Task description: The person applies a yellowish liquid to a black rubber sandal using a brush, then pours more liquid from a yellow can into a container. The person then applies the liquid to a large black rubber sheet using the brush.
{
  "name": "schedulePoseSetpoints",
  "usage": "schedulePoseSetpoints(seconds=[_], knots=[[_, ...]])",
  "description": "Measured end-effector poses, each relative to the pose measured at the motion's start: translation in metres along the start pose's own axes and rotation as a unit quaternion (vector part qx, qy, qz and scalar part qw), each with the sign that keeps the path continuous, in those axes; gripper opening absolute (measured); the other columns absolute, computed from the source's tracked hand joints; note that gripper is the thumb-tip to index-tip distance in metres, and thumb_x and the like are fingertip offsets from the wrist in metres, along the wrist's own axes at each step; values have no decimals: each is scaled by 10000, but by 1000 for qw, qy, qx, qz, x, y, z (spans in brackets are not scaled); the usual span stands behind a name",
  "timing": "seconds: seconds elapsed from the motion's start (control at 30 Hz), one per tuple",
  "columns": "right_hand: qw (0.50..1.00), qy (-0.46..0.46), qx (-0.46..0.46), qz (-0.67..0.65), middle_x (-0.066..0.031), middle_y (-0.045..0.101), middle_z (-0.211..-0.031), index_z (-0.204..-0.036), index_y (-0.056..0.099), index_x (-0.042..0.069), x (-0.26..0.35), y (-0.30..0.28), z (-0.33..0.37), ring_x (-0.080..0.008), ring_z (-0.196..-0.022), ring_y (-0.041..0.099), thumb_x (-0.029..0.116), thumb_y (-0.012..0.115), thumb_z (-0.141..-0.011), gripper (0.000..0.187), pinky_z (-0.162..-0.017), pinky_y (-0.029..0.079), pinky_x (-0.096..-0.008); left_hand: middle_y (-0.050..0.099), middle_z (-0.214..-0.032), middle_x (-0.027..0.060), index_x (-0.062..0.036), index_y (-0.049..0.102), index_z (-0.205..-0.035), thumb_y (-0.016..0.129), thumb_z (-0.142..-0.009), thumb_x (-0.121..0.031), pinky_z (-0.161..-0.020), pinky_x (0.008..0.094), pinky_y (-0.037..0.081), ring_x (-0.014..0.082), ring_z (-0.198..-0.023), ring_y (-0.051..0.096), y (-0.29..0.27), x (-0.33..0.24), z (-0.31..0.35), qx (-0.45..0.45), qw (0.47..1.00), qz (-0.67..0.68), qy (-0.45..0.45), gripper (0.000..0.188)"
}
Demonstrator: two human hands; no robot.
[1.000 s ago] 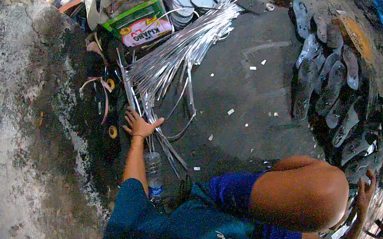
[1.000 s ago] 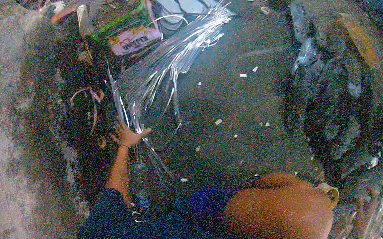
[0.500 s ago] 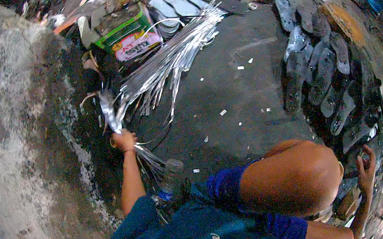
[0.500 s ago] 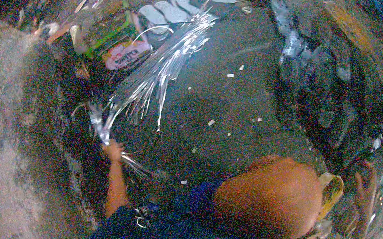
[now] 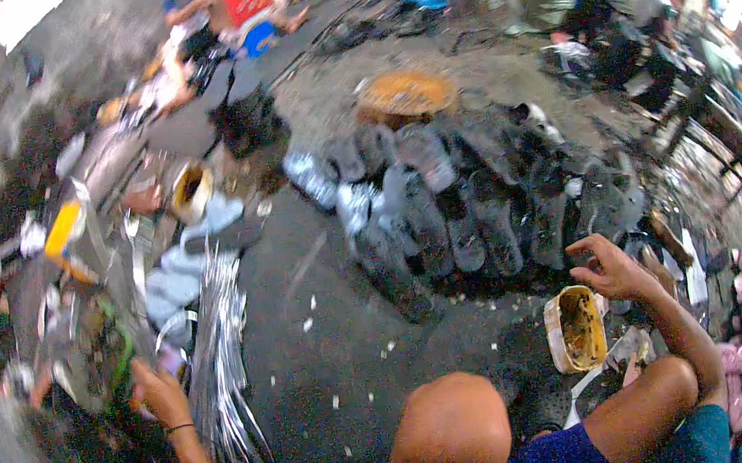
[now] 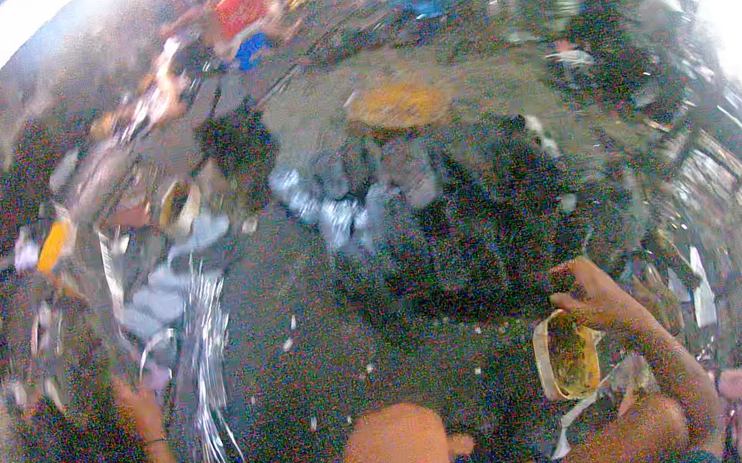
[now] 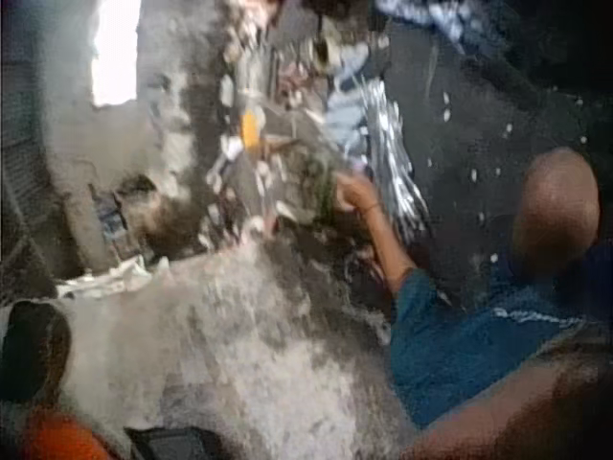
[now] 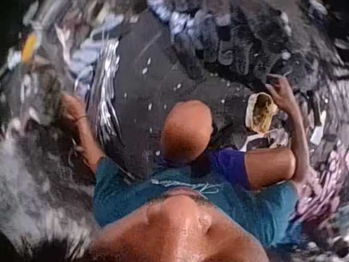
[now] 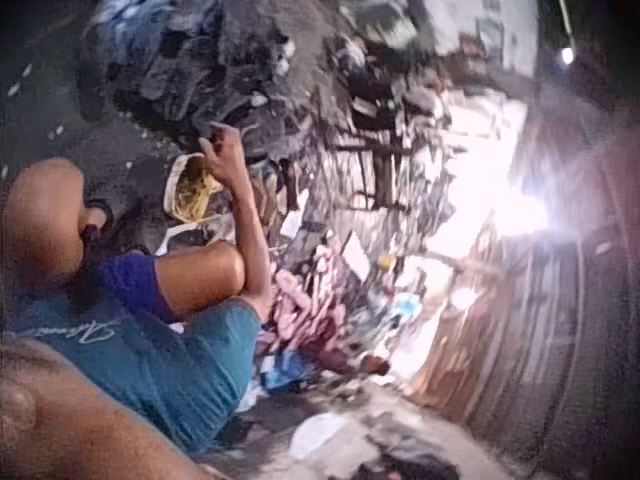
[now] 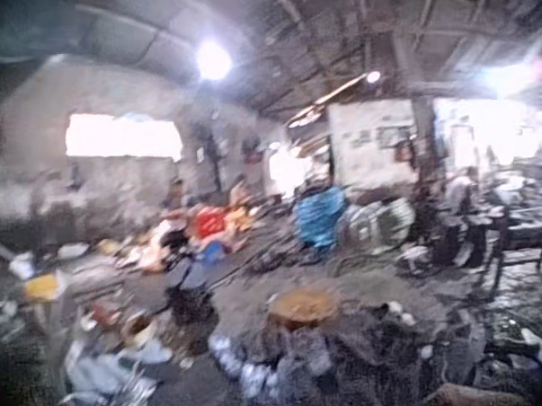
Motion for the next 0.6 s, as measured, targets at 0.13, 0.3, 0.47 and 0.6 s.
schedulePoseSetpoints(seconds=[0.13,0.3,0.47,0.6], knots=[[997,61,5,-40,-180,586,-1174,-1213,575,48,-5,-9,15,-343,-1143,562,284,680,-866,433,-1003,435,-423,490,-1349,295,41,374,-1387,760,-750,-330,-1053,448,395,449,-1258,469,150,6,3,280,958,40,49,832],[972,205,-111,-30,-176,625,-1131,-1138,616,49,-33,-51,75,-330,-1128,585,217,698,-827,363,-998,449,-408,441,-1408,269,7,332,-1437,751,-771,-372,-1098,469,328,410,-1286,456,204,-14,45,236,956,-162,69,873],[917,286,-277,-25,-70,663,-928,-1083,629,42,-106,-54,168,-144,-818,613,36,657,-801,283,-755,504,-299,576,-1258,229,-9,487,-1334,662,-873,-234,-1038,470,374,391,-1182,534,164,-184,38,241,931,72,264,542],[877,318,-335,-135,-91,703,-978,-1114,626,22,-140,8,199,-176,-882,669,38,665,-841,276,-821,545,-326,623,-1179,207,14,595,-1197,617,-912,-162,-972,421,451,366,-1110,589,138,-330,84,356,824,172,406,335]])
Point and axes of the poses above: each hand's wrist, its own z-axis away from the middle knuckle, its own y-axis out of the palm, x = y × z, the point moved 6 cm from there along -z, towards the middle knuckle
